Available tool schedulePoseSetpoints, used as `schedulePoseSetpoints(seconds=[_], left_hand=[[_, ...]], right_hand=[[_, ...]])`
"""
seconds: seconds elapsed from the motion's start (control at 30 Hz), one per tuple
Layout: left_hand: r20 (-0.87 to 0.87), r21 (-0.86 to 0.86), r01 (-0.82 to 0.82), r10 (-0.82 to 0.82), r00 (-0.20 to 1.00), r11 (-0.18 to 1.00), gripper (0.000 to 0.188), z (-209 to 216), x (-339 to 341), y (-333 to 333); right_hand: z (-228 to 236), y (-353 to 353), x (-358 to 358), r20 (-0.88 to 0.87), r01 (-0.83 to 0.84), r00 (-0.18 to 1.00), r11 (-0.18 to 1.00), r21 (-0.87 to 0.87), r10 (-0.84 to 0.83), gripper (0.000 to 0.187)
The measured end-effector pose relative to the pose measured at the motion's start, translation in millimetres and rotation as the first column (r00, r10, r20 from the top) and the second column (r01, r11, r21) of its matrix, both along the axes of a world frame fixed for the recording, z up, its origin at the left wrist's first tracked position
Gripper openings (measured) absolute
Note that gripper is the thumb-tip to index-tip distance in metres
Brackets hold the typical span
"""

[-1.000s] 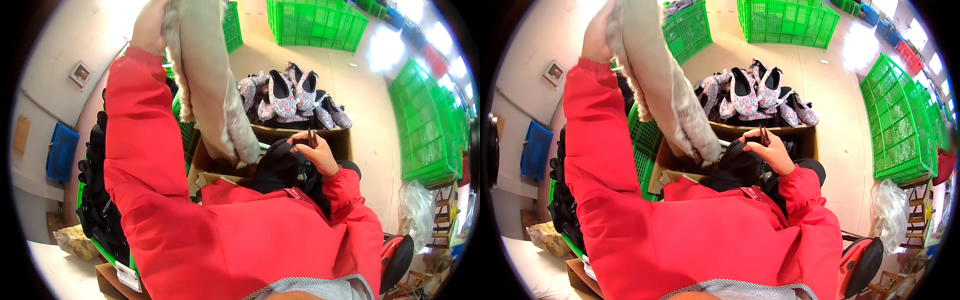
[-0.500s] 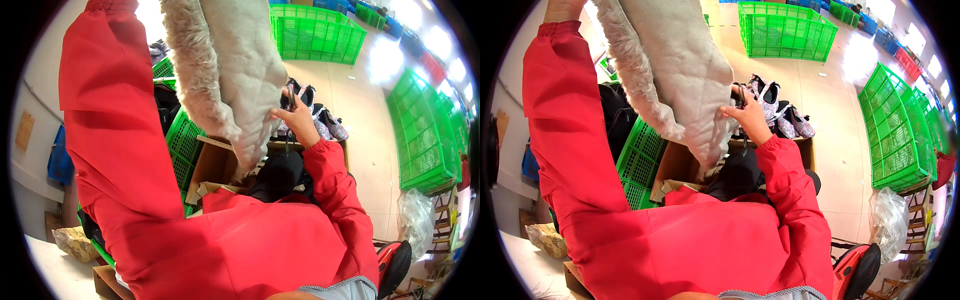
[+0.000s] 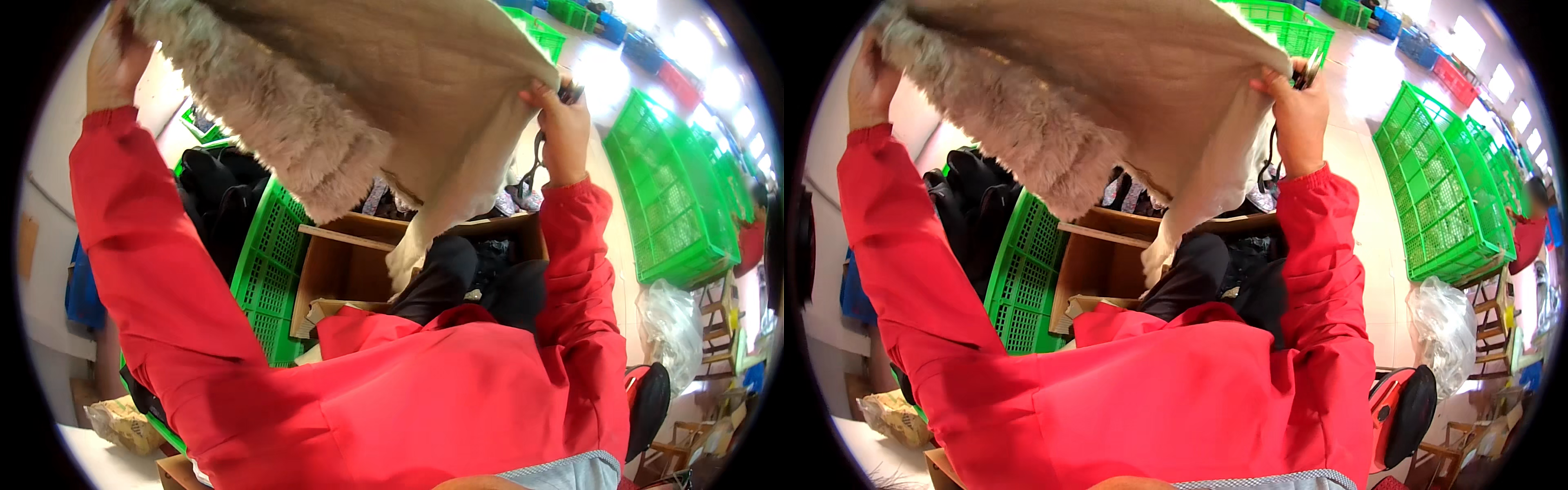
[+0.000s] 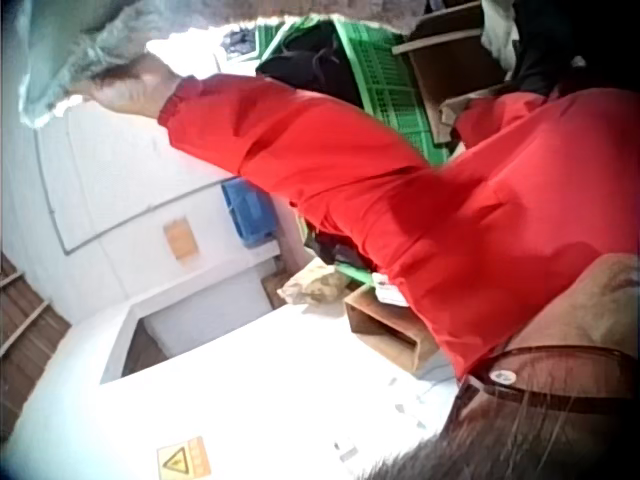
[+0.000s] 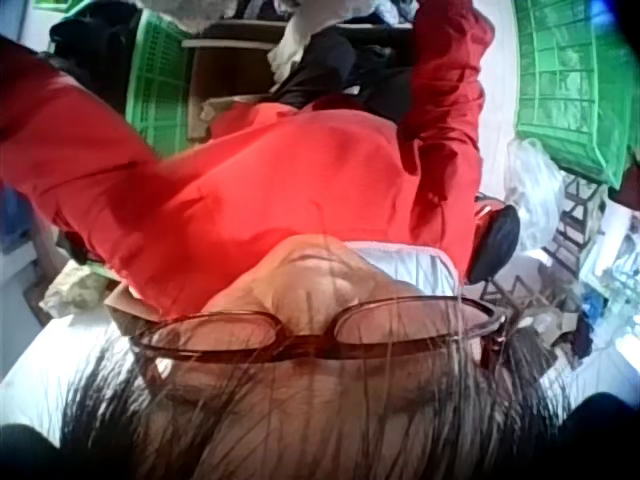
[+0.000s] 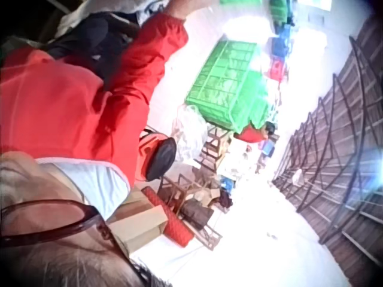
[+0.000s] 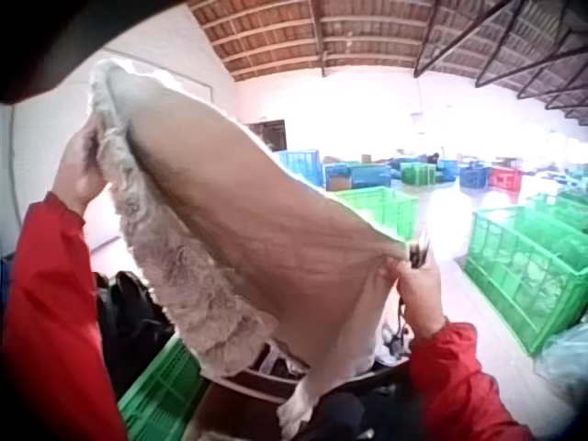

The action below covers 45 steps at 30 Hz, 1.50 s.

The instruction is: The person sits on the floor and uses small scissors to trim loose threads and fabric from the edges of floral-patterned shoes. They handle the shoes one by one, picking them from a cardboard box, trimming the excess material, and placing them back into the box. A coworker briefly assists by handing over a shoe.

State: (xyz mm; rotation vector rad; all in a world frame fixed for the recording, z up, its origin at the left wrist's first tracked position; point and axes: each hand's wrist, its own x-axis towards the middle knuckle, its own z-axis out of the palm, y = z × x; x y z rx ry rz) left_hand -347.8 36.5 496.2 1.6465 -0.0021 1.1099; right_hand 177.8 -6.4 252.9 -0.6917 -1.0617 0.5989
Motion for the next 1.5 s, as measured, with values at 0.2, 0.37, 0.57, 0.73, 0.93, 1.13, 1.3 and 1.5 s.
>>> schedulePoseSetpoints(seconds=[0.2, 0.37, 0.57, 0.73, 0.93, 1.13, 1.3, 1.5], left_hand=[[0.012, -0.102, -0.006, 0.007, 1.0, 0.995, 0.029, -49.3, -8.5, -26.4], [0.204, -0.016, 0.042, -0.038, 0.978, 0.999, 0.042, -173.6, 124.3, -99.9], [-0.588, -0.251, 0.48, -0.526, 0.614, 0.841, 0.041, -262.1, 219.5, -106.8], [-0.348, -0.36, 0.768, -0.84, 0.417, 0.53, 0.049, -285.5, 284.4, -66.0], [-0.216, -0.849, 0.12, -0.546, 0.809, 0.514, 0.039, -428.4, 387.1, 5.0], [0.105, -0.903, 0.369, -0.718, 0.688, 0.221, 0.064, -463.3, 411.8, -46.2], [0.495, -0.797, 0.604, -0.565, 0.66, 0.007, 0.091, -475.3, 394.9, -81.6], [0.147, -0.853, 0.431, -0.656, 0.74, 0.294, 0.076, -430.9, 392.2, -90.7]], right_hand=[[46.1, -17.1, 45.5, 0.089, 0.08, 0.992, 0.992, 0.092, -0.089, 0.019], [68.7, -39.4, 44.8, 0.02, 0.013, 1.0, 0.994, 0.11, -0.016, 0.008], [66.4, -51.2, 101.8, 0.556, 0.221, 0.77, 0.949, 0.227, -0.312, 0.019], [59.4, -80.3, 142.0, 0.72, 0.386, 0.288, 0.765, 0.516, -0.631, 0.021], [98.7, -123.5, 211.6, 0.653, 0.513, 0.211, 0.651, 0.56, -0.727, 0.021], [31.8, -134.4, 238.9, 0.696, 0.482, 0.129, 0.658, 0.578, -0.706, 0.022], [38.6, -145.4, 262.9, 0.683, 0.483, 0.093, 0.633, 0.605, -0.724, 0.023], [42.1, -143.7, 271.5, 0.702, 0.488, 0.207, 0.694, 0.53, -0.681, 0.023]])
